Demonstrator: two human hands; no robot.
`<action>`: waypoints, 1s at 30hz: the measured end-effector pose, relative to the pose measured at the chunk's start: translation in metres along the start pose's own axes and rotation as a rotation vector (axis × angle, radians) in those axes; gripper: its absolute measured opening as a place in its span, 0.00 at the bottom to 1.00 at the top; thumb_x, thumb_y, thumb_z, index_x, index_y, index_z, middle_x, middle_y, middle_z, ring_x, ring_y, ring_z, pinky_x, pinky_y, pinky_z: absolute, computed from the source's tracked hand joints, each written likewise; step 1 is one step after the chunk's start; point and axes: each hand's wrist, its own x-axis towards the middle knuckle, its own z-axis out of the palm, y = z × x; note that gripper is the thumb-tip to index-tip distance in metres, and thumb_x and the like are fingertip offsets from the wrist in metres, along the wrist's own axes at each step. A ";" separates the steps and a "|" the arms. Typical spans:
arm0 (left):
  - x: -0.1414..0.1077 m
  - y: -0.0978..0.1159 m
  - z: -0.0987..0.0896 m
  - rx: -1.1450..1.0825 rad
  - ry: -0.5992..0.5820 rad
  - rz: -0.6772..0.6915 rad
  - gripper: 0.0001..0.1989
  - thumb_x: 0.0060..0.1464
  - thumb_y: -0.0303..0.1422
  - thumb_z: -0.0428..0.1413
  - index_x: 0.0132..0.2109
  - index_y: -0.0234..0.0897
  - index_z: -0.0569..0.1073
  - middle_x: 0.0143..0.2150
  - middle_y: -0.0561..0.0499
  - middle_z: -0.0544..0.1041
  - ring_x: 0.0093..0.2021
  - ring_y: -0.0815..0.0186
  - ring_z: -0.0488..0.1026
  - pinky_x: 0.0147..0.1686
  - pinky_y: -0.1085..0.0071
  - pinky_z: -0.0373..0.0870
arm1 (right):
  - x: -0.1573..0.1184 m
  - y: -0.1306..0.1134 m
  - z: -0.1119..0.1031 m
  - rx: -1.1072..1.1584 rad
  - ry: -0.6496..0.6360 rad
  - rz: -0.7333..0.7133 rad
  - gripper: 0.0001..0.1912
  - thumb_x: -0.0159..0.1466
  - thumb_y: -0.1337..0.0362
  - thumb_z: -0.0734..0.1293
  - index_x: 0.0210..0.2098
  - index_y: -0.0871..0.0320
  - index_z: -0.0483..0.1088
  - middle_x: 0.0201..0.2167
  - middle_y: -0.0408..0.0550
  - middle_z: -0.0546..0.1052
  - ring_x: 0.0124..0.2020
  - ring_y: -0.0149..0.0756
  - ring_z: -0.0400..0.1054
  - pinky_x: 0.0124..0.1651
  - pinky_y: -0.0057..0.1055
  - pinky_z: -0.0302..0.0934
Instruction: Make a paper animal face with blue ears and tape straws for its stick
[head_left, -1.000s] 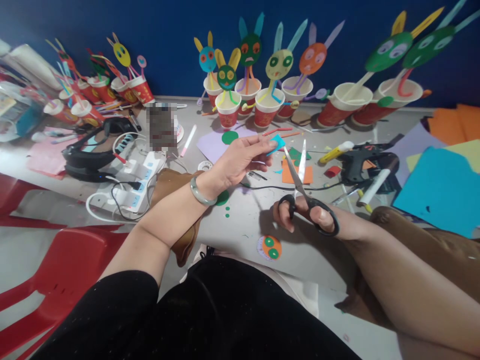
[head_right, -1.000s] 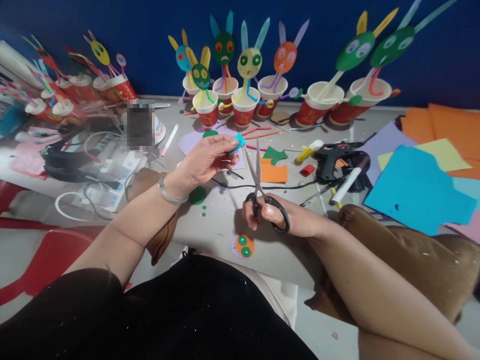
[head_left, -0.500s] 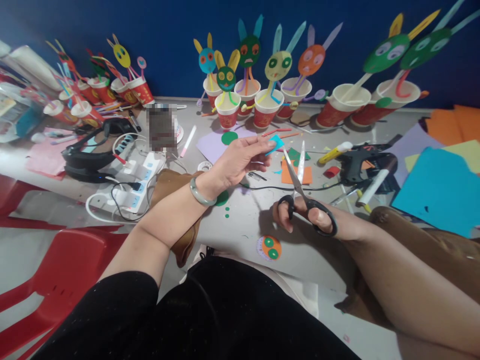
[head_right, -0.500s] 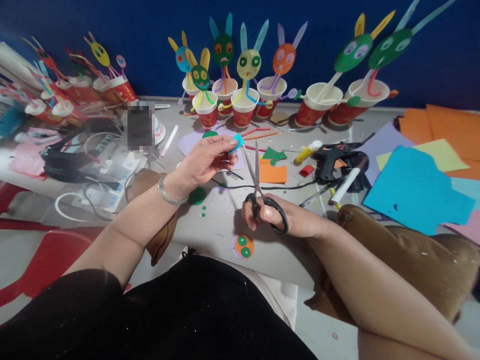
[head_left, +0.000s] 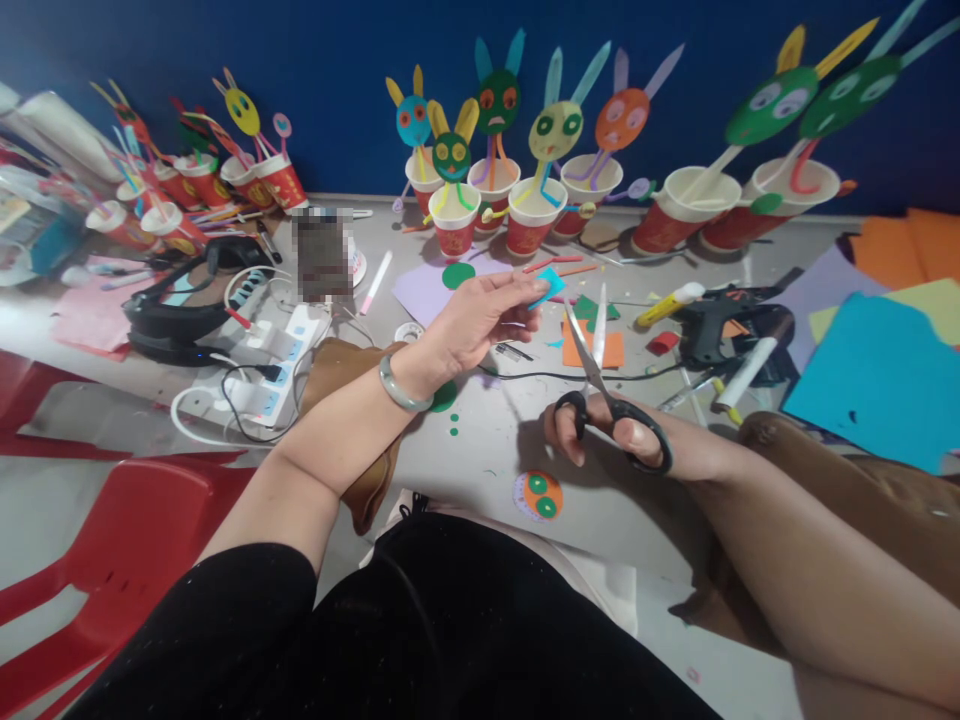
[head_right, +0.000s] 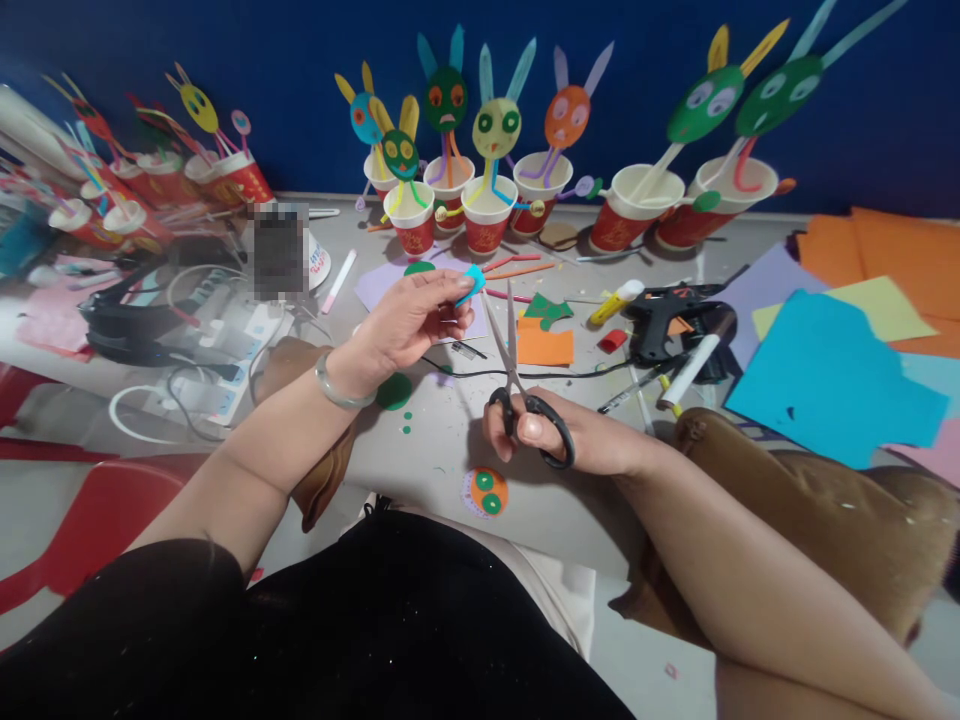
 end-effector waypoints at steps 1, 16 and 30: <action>-0.001 0.001 0.001 0.003 0.004 -0.007 0.13 0.68 0.34 0.64 0.34 0.36 0.72 0.24 0.59 0.72 0.25 0.79 0.72 0.28 0.80 0.67 | 0.000 0.000 0.000 -0.002 -0.001 0.000 0.41 0.69 0.24 0.58 0.33 0.57 0.72 0.32 0.48 0.74 0.36 0.37 0.67 0.42 0.36 0.59; 0.000 0.001 0.002 0.001 0.019 -0.020 0.12 0.67 0.33 0.64 0.34 0.36 0.72 0.24 0.60 0.73 0.24 0.79 0.72 0.27 0.81 0.67 | 0.000 0.000 0.000 -0.014 0.003 0.022 0.42 0.67 0.23 0.57 0.32 0.58 0.71 0.32 0.48 0.75 0.36 0.37 0.68 0.41 0.36 0.59; -0.001 0.001 0.003 0.004 -0.024 -0.039 0.12 0.67 0.32 0.64 0.34 0.35 0.73 0.23 0.60 0.72 0.24 0.79 0.72 0.27 0.81 0.67 | -0.001 0.001 -0.001 -0.023 0.015 0.036 0.42 0.67 0.23 0.57 0.32 0.58 0.72 0.33 0.48 0.75 0.36 0.38 0.68 0.42 0.36 0.59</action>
